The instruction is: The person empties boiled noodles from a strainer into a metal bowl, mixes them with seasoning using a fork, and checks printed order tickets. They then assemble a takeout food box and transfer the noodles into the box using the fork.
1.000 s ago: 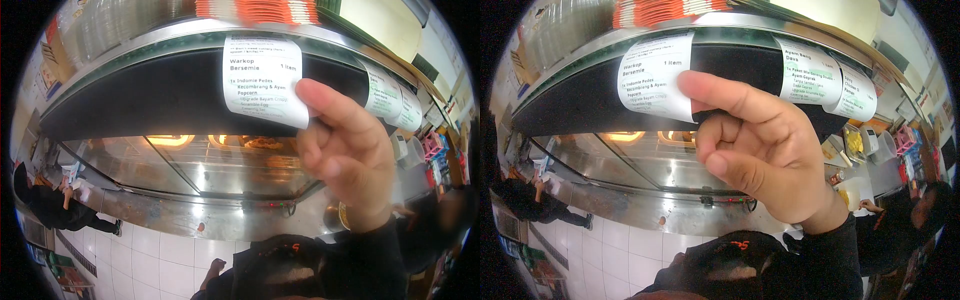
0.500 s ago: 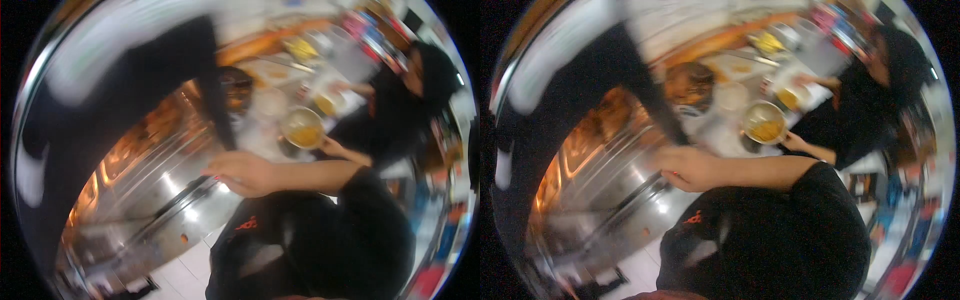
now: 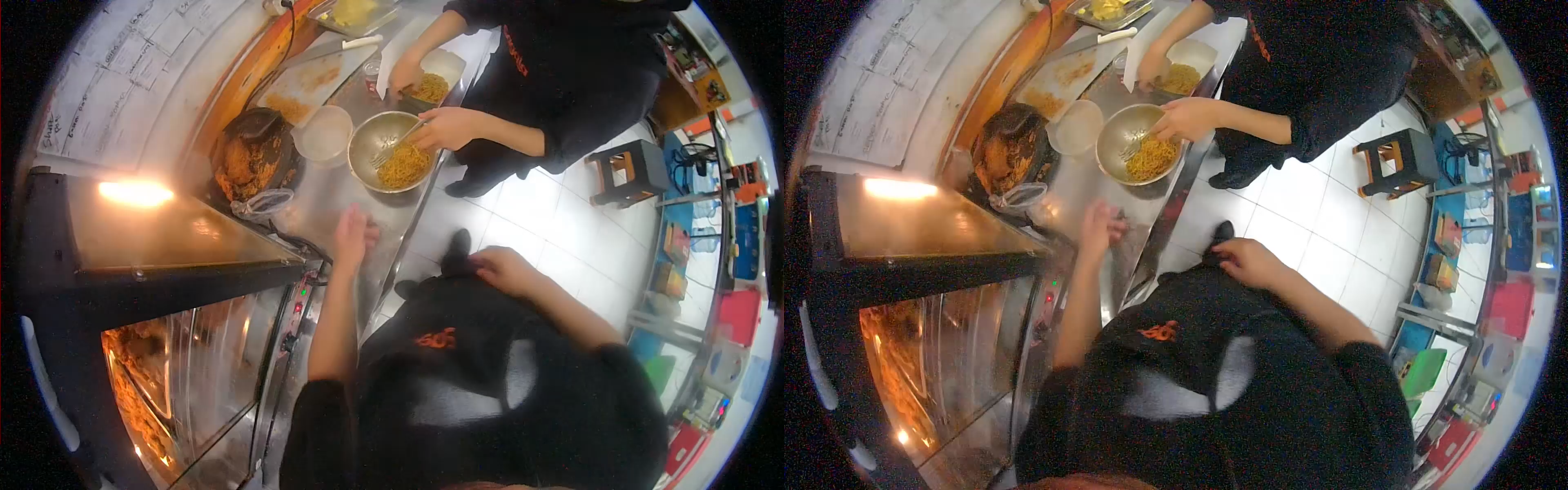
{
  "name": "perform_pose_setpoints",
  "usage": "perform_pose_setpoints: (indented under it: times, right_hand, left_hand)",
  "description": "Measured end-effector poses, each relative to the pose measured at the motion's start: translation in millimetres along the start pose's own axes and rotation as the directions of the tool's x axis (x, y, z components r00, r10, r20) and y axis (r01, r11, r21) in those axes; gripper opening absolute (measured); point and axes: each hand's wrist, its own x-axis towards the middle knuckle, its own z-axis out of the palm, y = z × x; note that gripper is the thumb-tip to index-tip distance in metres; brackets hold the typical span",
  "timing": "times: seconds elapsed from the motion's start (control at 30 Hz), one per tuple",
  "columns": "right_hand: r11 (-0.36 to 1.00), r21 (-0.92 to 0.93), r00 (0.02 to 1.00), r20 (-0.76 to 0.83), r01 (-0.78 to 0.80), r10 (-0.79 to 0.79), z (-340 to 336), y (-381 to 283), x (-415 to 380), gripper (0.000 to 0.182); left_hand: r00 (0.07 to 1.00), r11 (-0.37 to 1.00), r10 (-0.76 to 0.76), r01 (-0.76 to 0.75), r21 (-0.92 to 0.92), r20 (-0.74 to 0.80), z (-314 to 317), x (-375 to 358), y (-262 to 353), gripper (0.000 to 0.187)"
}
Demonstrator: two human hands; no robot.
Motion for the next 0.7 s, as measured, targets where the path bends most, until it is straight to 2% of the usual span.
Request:
perform_pose_setpoints:
  times: [0.1,0.17,0.2,0.23,0.27,0.3,0.33,0.37,0.4,0.43,0.47,0.5,0.53,0.57,0.6,0.63,0.67,0.7]
  right_hand:
    - [0.98,0.031,0.973,-0.117,-0.198,0.2,-18,41,-35,0.035]
    - [0.95,0.021,0.934,-0.177,-0.31,0.309,-28,91,-63,0.034]
    - [0.941,0.031,0.915,-0.222,-0.338,0.336,-26,134,-80,0.033]
    - [0.932,-0.034,0.902,-0.265,-0.362,0.341,-23,188,-102,0.033]
    - [0.88,-0.01,0.857,-0.234,-0.474,0.459,-31,217,-127,0.029]
    - [0.89,-0.099,0.868,-0.29,-0.445,0.402,-25,280,-159,0.028]
    - [0.847,-0.11,0.833,-0.286,-0.52,0.475,-14,364,-196,0.027]
    - [0.806,-0.12,0.803,-0.25,-0.58,0.541,-15,414,-231,0.035]
    - [0.704,0.004,0.698,-0.127,-0.71,0.705,-33,421,-256,0.03]
    - [0.822,-0.108,0.824,-0.183,-0.56,0.537,-40,456,-296,0.02]
    - [0.694,-0.677,0.966,-0.107,-0.244,0.235,-53,477,-323,0.017]
    - [0.628,-0.722,0.918,-0.028,-0.292,0.395,-26,615,-371,0.019]
    - [0.671,-0.706,0.942,0.016,-0.228,0.337,-40,658,-405,0.019]
    - [0.712,-0.682,0.959,0.056,-0.166,0.278,-65,680,-412,0.018]
    - [0.771,-0.074,0.771,0.04,-0.632,0.636,-98,666,-410,0.018]
    - [0.311,0.513,0.496,0.275,-0.8,0.824,-135,647,-412,0.019]
    - [0.345,0.494,0.516,0.264,-0.798,0.815,-176,633,-405,0.019]
    - [0.503,0.444,0.621,0.168,-0.741,0.766,-213,622,-397,0.017]
  left_hand:
    - [0.992,0.998,0.029,-0.021,0.065,-0.126,35,43,2,0.035]
    - [0.986,1.0,-0.005,0.002,-0.019,-0.164,46,61,0,0.028]
    - [0.982,1.0,0.005,-0.009,-0.019,-0.191,52,65,-1,0.028]
    - [0.961,0.997,0.006,-0.028,-0.075,-0.278,59,67,0,0.022]
    - [0.932,0.99,0.003,-0.054,-0.131,-0.362,67,69,1,0.018]
    - [0.921,0.989,0.014,-0.072,-0.133,-0.389,74,68,6,0.018]
    - [0.9,0.999,0.047,-0.047,0.012,-0.432,78,63,13,0.019]
    - [0.876,0.989,0.076,-0.007,0.147,-0.477,82,58,16,0.02]
    - [0.854,0.992,0.072,-0.008,0.125,-0.516,84,54,9,0.02]
    - [0.823,0.956,0.21,-0.059,0.287,-0.528,85,52,0,0.021]
    - [0.786,0.889,0.344,-0.096,0.447,-0.514,87,50,-8,0.022]
    - [0.759,0.899,0.34,-0.09,0.428,-0.555,93,50,-10,0.022]
    - [0.739,0.974,0.207,-0.092,0.209,-0.641,96,51,-11,0.023]
    - [0.722,0.994,0.068,-0.109,-0.017,-0.688,98,48,-11,0.024]
    - [0.707,0.979,0.167,-0.037,0.201,-0.687,98,43,-16,0.024]
    - [0.684,0.981,0.172,-0.053,0.187,-0.709,99,42,-21,0.024]
    - [0.655,0.961,0.219,-0.019,0.274,-0.723,97,45,-31,0.024]
    - [0.629,0.951,0.245,-0.007,0.309,-0.738,103,43,-28,0.023]
